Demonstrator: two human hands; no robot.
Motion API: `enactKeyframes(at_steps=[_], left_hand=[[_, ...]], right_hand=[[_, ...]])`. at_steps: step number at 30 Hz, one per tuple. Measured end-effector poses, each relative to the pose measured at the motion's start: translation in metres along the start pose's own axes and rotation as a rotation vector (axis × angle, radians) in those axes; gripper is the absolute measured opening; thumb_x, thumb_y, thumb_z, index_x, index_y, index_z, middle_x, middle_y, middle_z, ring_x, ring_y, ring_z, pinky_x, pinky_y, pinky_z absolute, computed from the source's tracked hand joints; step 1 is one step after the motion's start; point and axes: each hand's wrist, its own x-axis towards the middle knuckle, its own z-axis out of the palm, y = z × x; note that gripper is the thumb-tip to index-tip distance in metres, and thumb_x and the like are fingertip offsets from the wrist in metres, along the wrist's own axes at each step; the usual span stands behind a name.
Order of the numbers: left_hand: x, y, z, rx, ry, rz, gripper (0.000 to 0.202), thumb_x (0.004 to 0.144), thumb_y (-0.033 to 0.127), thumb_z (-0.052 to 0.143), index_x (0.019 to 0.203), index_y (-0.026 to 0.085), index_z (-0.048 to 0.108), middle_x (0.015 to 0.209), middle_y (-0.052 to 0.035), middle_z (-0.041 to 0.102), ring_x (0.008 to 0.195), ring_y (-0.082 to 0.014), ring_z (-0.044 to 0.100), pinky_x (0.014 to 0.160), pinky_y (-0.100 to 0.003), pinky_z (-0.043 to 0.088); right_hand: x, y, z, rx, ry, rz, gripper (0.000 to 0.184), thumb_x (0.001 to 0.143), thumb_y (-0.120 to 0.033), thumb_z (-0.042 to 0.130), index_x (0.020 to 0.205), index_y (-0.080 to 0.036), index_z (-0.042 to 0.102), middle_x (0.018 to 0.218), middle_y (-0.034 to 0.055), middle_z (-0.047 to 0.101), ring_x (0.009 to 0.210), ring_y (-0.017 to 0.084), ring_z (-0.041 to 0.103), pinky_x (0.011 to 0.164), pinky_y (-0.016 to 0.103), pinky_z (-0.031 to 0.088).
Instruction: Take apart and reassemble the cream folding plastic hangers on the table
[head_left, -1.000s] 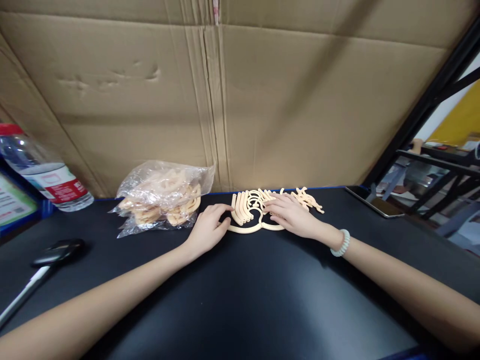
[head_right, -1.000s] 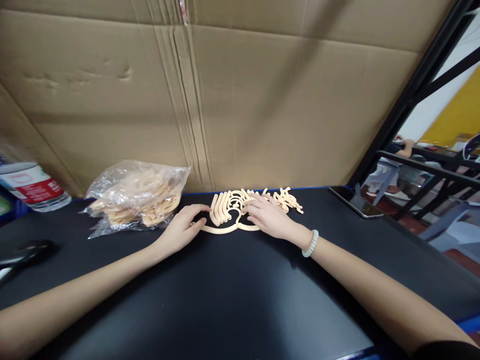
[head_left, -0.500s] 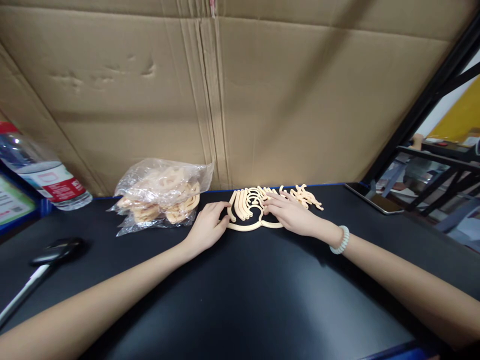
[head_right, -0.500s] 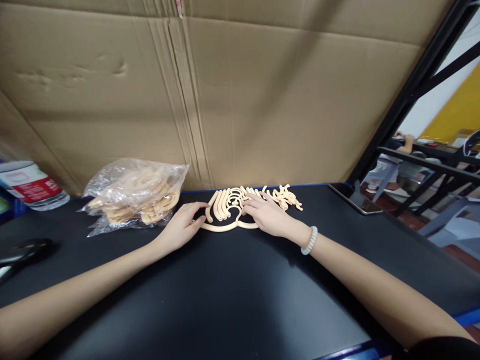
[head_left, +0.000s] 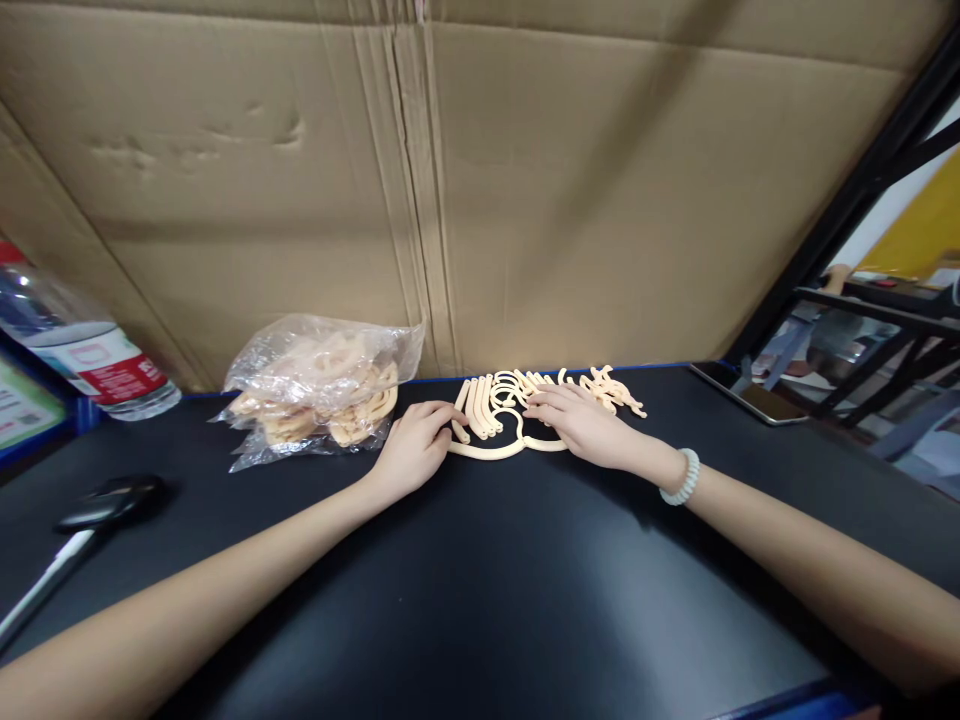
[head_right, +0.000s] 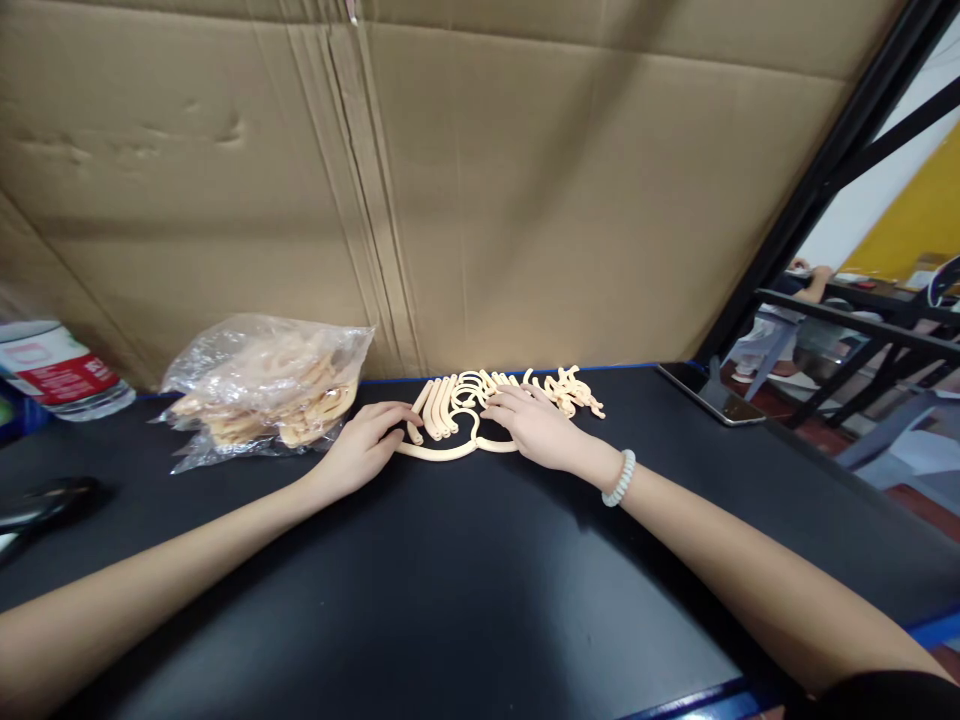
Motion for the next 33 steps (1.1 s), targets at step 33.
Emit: enactKeyframes(at_steps=[33], left_hand=[[0.001,-0.002,-0.001,-0.027,0.091,-0.042,0.017,0.086,0.022,0.050,0.090,0.020,0.066,0.107,-0.0073,0.066,0.104,-0.0245,0.059,0.097,-0.045,0.046]], right_hand=[[0.058,0.004,0.003,-0.082,0.046,0.291,0.016,0.079,-0.020,0.064,0.064,-0.018,0.066,0.076,0.0087,0.063,0.083,0.024,0.056,0.071,0.033,0.045]])
